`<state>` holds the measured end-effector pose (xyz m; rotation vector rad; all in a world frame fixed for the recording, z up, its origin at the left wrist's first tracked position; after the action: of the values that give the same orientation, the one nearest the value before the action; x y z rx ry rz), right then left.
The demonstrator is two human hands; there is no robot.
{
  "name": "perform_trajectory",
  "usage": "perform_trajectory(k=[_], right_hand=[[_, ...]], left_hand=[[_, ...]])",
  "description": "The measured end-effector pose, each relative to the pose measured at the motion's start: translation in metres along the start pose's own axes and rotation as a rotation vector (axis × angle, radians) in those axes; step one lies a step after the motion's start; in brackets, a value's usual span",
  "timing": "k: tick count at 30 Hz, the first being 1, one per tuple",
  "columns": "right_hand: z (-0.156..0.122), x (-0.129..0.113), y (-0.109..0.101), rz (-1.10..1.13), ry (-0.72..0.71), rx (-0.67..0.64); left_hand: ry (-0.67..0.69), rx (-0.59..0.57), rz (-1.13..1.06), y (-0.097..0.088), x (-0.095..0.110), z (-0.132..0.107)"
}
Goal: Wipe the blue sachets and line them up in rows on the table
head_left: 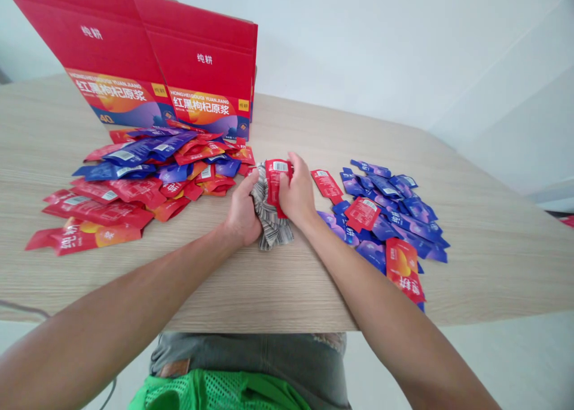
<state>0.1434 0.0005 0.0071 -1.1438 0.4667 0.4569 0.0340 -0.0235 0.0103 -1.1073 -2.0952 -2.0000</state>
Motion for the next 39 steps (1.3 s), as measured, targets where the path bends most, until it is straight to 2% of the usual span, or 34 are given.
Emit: perform_trajectory(k=[4,7,14,20,22,28,32,35,39], right_hand=[[-0.010,-0.010,0.020,-0.054,-0.076,-0.132],[-0.015,-0.018,0.027,-0.034,-0.131,-0.197],[-0.017,-0.022,0.025,-0.027,-0.163,-0.276],[-0.022,-0.035,0.018,-0.050,-0.306,-0.287],[-0.022,-0.038,0.012,-0.090,-0.303,-0.296],[-0.011,-0.032,-0.022,-0.270,-0.159,-0.219],[0.000,-0.016,-0.038,-0.119,-0.040,-0.055],[0.004,-0.003,-0.030,0.045,0.018,-0.036],[0.000,-0.001,-0.006,-0.016,-0.092,-0.062]], left_hand=[[0.031,0.059,-0.033,-0.006,0.001,0.003],[0.058,0.064,-0.020,-0.011,0.002,0.005],[0.067,0.035,0.012,-0.011,0.001,0.006],[0.117,0.048,0.042,-0.015,0.002,0.009],[0.112,0.040,0.053,-0.015,0.002,0.009],[0.034,0.016,0.014,-0.011,0.003,0.009],[0.027,-0.016,0.014,-0.006,0.003,0.007],[0.023,-0.028,0.012,-0.004,0.002,0.007],[0.042,-0.010,0.003,-0.007,0.001,0.008]])
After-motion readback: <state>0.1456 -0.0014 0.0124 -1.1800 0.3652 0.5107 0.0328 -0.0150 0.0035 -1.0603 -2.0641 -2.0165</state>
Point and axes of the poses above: each hand's wrist, its own z-axis towards the middle knuckle, its own y-axis out of the palm, x = y × z, the point moved 2 cm from there along z, towards the middle knuckle, and after that the axes turned 4 degrees about -x, right-handed, at the moved point
